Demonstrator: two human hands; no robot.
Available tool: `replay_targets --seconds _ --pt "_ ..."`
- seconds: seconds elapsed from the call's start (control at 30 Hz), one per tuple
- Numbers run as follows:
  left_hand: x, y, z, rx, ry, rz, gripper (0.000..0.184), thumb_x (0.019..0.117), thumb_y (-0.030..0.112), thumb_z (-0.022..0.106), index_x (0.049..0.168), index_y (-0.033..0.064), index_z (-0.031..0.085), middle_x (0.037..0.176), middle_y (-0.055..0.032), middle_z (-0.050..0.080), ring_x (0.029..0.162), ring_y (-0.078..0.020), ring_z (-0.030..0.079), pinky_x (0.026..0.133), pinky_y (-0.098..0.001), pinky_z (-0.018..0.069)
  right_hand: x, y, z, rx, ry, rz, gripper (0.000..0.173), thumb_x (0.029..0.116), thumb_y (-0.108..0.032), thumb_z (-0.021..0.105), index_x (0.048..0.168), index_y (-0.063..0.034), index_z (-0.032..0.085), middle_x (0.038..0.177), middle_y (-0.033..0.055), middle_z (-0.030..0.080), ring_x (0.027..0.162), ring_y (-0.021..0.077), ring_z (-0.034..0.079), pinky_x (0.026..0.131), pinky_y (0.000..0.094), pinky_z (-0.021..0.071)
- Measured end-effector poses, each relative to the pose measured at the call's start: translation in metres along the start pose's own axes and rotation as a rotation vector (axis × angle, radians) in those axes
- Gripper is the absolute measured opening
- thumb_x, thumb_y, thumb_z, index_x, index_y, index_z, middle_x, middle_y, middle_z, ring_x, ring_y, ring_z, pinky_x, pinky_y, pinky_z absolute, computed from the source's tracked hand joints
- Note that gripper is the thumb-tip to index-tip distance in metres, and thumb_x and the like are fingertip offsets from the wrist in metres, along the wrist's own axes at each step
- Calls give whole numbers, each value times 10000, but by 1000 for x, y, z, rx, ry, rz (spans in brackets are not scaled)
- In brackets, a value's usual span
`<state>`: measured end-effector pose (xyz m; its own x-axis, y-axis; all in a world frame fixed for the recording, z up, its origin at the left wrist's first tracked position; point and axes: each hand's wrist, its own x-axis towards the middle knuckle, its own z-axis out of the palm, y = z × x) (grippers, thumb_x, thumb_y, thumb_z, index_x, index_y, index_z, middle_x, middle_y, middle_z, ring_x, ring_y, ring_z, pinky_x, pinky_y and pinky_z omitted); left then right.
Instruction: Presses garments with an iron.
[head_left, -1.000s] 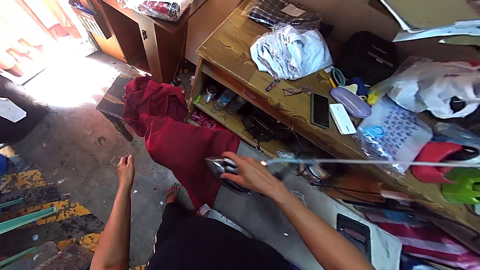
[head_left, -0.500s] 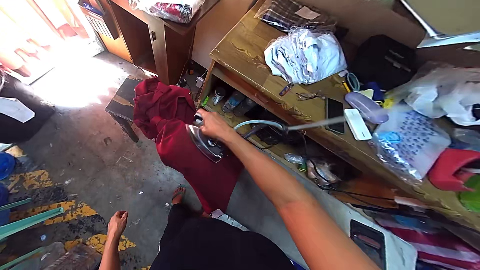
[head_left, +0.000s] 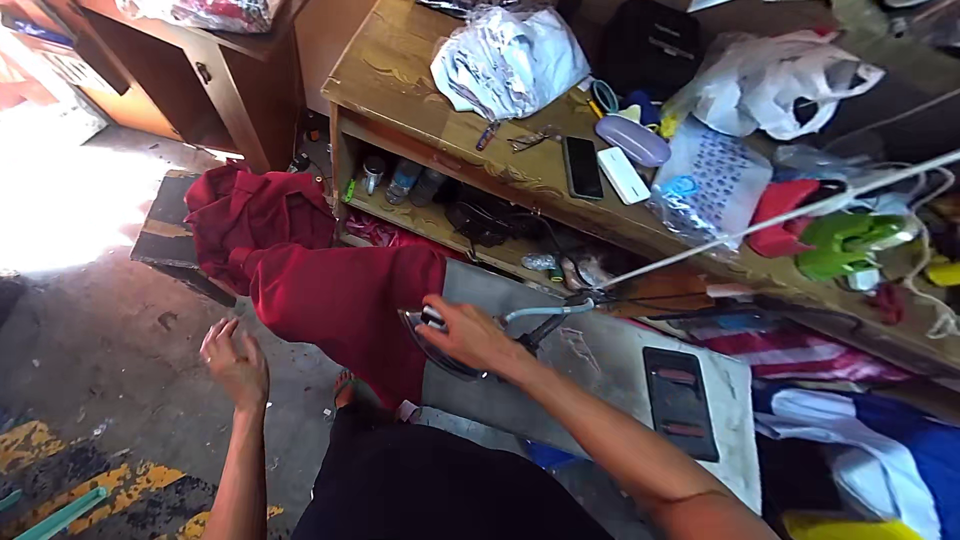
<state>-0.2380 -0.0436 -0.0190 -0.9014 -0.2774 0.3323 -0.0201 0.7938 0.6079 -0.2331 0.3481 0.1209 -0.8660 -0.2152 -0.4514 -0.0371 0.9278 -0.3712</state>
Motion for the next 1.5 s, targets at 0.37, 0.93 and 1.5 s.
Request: replay_targets --seconds 0.37,0.93,1.5 --pt "107 100 89 344 -690 332 662 1043 644 279 1528 250 498 1614 -83 429 1548 -383 253 1190 -738 73 48 -6 -25 156 202 248 528 1023 -511 563 1346 -93 557 955 194 709 913 399 707 780 606 552" --pt "108 89 94 354 -708 277 704 1018 697 221 1502 285 527 1590 -27 469 1536 -329 303 1214 -690 86 -21 -2 10 -142 -117 -303 426 924 -48 603 1334 -149 551 905 193 662 781 418 681 632 578 526" --pt "129 45 50 0 -334 118 418 1053 302 492 1339 29 627 1396 -203 601 1352 -347 525 1175 -490 365 -94 197 -18 82 391 493 467 915 -106 698 1368 -88 585 1012 308 694 933 535 681 776 730 511"
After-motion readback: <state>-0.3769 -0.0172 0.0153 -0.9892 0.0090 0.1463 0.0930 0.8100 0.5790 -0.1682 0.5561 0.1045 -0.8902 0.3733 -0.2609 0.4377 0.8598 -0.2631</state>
